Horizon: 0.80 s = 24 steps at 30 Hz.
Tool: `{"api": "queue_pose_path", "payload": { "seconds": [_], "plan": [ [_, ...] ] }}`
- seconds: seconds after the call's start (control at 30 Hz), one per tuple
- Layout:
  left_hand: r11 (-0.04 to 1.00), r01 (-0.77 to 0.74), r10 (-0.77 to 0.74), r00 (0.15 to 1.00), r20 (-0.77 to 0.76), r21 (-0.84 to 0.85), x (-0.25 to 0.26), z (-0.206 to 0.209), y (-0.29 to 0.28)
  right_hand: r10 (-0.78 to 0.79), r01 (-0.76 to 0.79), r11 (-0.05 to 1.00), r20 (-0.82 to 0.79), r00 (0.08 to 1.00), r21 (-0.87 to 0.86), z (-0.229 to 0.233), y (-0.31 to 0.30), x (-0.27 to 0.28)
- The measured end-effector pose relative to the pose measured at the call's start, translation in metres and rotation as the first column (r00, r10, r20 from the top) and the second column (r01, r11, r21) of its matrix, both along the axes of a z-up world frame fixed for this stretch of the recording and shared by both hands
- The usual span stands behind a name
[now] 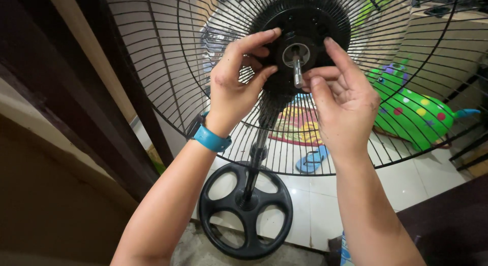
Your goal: The person assembles a standing fan by attaching the front grille, inserting the yellow fan blades, and securing the assembly with a central nut. The person repeatedly adjusts the blades and grille to ensure proper fit.
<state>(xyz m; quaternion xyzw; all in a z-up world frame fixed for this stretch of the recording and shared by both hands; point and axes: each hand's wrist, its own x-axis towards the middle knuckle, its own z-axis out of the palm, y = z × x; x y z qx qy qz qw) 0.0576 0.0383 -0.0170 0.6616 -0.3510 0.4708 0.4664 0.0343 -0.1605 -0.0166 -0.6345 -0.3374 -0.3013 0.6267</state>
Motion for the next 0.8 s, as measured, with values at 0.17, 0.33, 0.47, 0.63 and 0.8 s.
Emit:
{"api": "queue_pose_path", "payload": {
  "seconds": [0.17,0.33,0.47,0.63,0.8],
  "plan": [
    [1.0,-0.023,0.023,1.0,-0.005,0.006,-0.001,0.001,0.0,-0.017,0.017,1.0,-0.005,1.0,0.0,0.001,0.002,0.0],
    [0.999,-0.046,0.046,0.999,0.005,0.014,-0.003,0.002,0.001,-0.027,0.027,1.0,-0.012,1.0,0.005,0.004,0.003,-0.002],
    [0.998,-0.049,0.048,0.999,0.018,0.03,-0.006,0.002,0.002,0.002,-0.001,1.0,-0.022,1.0,0.017,0.003,0.002,-0.004],
    [0.999,-0.032,0.032,0.999,-0.005,0.009,-0.014,-0.002,0.0,-0.018,0.018,1.0,-0.017,1.0,0.001,0.006,0.003,-0.005],
    [0.997,-0.068,0.067,0.998,0.016,0.028,-0.022,-0.005,0.001,0.0,0.0,1.0,-0.049,0.999,0.01,0.009,0.002,-0.006]
  ]
}}
